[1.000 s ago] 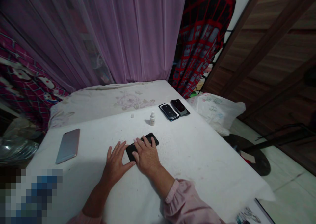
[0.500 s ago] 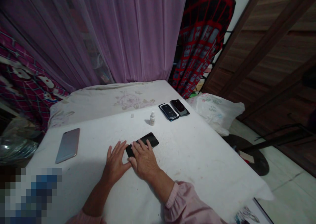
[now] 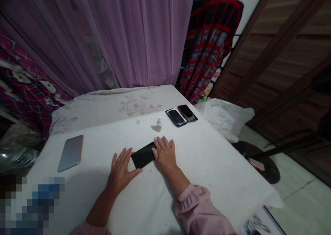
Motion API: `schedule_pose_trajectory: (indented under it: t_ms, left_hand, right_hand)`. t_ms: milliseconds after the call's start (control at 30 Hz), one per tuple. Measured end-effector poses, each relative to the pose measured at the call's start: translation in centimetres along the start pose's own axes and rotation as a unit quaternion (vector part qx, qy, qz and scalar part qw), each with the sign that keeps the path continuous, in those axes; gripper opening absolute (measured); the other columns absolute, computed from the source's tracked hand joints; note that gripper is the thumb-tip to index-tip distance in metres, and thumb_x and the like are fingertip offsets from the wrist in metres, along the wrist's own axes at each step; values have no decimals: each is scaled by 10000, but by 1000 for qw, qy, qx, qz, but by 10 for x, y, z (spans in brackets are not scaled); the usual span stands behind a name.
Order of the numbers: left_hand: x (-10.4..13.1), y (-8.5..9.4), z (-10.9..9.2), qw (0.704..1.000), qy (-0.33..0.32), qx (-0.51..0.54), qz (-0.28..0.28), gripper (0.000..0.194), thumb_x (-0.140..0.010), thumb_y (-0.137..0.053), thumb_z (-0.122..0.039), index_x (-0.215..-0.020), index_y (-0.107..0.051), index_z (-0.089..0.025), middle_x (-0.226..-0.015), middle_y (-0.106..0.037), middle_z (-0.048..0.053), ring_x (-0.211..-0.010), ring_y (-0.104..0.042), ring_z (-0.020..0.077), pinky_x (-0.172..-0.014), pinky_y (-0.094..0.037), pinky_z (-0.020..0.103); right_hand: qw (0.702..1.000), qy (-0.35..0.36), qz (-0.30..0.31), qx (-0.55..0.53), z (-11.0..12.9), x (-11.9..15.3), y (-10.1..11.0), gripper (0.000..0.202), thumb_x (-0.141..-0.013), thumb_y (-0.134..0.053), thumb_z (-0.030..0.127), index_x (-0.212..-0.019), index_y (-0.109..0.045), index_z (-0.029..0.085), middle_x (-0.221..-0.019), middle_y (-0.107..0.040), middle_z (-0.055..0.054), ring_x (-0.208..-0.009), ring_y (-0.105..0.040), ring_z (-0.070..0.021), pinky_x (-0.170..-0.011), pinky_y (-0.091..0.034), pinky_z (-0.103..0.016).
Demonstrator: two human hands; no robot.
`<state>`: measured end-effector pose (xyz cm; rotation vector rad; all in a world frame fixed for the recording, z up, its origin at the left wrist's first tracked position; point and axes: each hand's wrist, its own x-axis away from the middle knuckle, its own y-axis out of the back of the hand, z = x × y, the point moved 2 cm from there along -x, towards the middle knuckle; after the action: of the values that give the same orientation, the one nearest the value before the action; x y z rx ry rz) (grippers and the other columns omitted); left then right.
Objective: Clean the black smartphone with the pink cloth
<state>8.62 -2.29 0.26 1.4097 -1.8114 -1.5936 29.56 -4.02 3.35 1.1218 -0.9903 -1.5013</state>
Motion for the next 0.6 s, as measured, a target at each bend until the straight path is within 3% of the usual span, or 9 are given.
schedule_pose_trajectory:
  t_ms: [100, 333, 467, 600]
  left_hand:
    - [0, 0, -1, 1000, 1, -2, -1, 599, -778, -699, -485, -1267, -534, -181, -1378, -560, 151, -1334, -444, 361, -1131, -219, 604]
    - [1, -1, 2, 1000, -17, -10, -5, 507, -815, -641, -393, -1270, -546, -191, -1379, -560, 153, -1329, -455, 346, -1130, -229, 586]
    - [1, -1, 2, 1000, -17, -8, -14, 505, -815, -650, -423, -1258, -555, -199, -1367, -570, 153, -1312, -475, 351, -1128, -231, 588]
    - [1, -1, 1, 1000, -16, -1, -20, 566, -794, -682, -478, -1262, -536, -196, -1365, -571, 158, -1320, -463, 359, -1128, -226, 595]
  right_hand:
    - [1000, 25, 9, -14, 11, 5, 0, 438, -992, -374, 337, -1393, -498, 214, -1459, -481, -79, -1382, -360, -297, -1129, -188, -580]
    - [975, 182, 67, -104, 51, 35, 1, 463, -990, -378, 416, -1412, -468, 251, -1464, -479, -42, -1409, -315, -271, -1157, -109, -579]
    - [976, 200, 57, -67, 37, 41, 4, 442, -982, -406, 405, -1403, -477, 292, -1471, -472, -27, -1417, -295, -281, -1153, -108, -582]
    - [994, 105, 12, -2, 2, 33, 6, 432, -976, -417, 354, -1398, -485, 291, -1474, -468, -33, -1407, -314, -299, -1132, -168, -587]
